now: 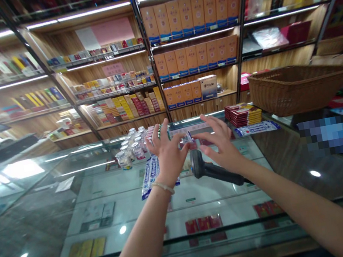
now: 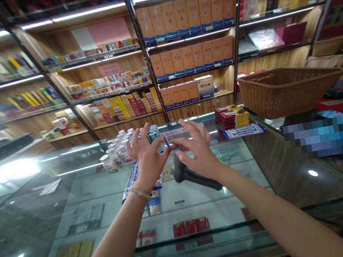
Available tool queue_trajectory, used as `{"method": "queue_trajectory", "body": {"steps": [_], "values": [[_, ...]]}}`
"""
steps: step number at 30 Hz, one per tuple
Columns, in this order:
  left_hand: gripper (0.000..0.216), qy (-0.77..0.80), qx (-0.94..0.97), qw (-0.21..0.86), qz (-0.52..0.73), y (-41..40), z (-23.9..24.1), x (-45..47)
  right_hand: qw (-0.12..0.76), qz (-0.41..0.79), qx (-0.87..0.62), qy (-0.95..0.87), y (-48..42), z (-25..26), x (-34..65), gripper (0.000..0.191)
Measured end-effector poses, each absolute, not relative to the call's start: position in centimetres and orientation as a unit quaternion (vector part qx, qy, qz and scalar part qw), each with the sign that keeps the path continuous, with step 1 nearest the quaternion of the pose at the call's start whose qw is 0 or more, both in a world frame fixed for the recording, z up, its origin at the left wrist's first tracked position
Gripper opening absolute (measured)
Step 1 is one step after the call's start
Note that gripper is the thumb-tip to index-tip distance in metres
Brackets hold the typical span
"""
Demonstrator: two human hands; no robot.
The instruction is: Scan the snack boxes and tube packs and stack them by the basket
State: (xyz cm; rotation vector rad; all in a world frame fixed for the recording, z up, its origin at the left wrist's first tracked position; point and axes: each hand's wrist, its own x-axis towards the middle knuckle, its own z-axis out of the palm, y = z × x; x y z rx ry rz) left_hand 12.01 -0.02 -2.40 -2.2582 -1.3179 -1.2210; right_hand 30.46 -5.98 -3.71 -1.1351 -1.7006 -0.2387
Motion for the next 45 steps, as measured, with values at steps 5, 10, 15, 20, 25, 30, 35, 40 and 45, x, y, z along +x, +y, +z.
{"method": "queue_trajectory", "body": {"steps": [5,10,15,20,25,30,35,40,45], "values": [[0.026,-0.420,-0.774,0.093,-0.466,1.2,-2.6,11.5,0.562,-0.098,-0.515,-0.640,-4.7,-3.8,32.9,0.039],[0.035,-0.381,-0.781,0.066,-0.490,1.2,-2.7,11.4,0.491,-0.119,-0.564,-0.653,-3.6,-4.6,33.7,0.043],[0.037,-0.345,-0.807,0.051,-0.476,0.8,-3.0,11.6,0.429,-0.125,-0.558,-0.699,-3.5,-5.4,33.1,0.049],[0.036,-0.342,-0.820,0.043,-0.458,0.6,-3.0,11.7,0.418,-0.125,-0.558,-0.706,-3.7,-5.4,32.7,0.035],[0.037,-0.340,-0.823,0.033,-0.454,0.5,-3.0,11.8,0.438,-0.126,-0.555,-0.696,-3.6,-5.2,32.3,0.026],[0.032,-0.346,-0.825,0.031,-0.445,0.3,-2.8,12.0,0.446,-0.119,-0.549,-0.697,-3.5,-5.3,32.2,0.024],[0.027,-0.358,-0.824,0.034,-0.438,0.2,-2.4,12.0,0.426,-0.108,-0.539,-0.719,-3.7,-5.3,32.3,0.029],[0.026,-0.363,-0.813,0.058,-0.451,0.7,-2.0,11.4,0.419,-0.119,-0.539,-0.721,-3.8,-4.8,32.7,0.026],[0.023,-0.374,-0.783,0.143,-0.476,0.7,-1.0,10.6,0.471,-0.168,-0.564,-0.657,-4.0,-3.8,33.5,0.027]]}}
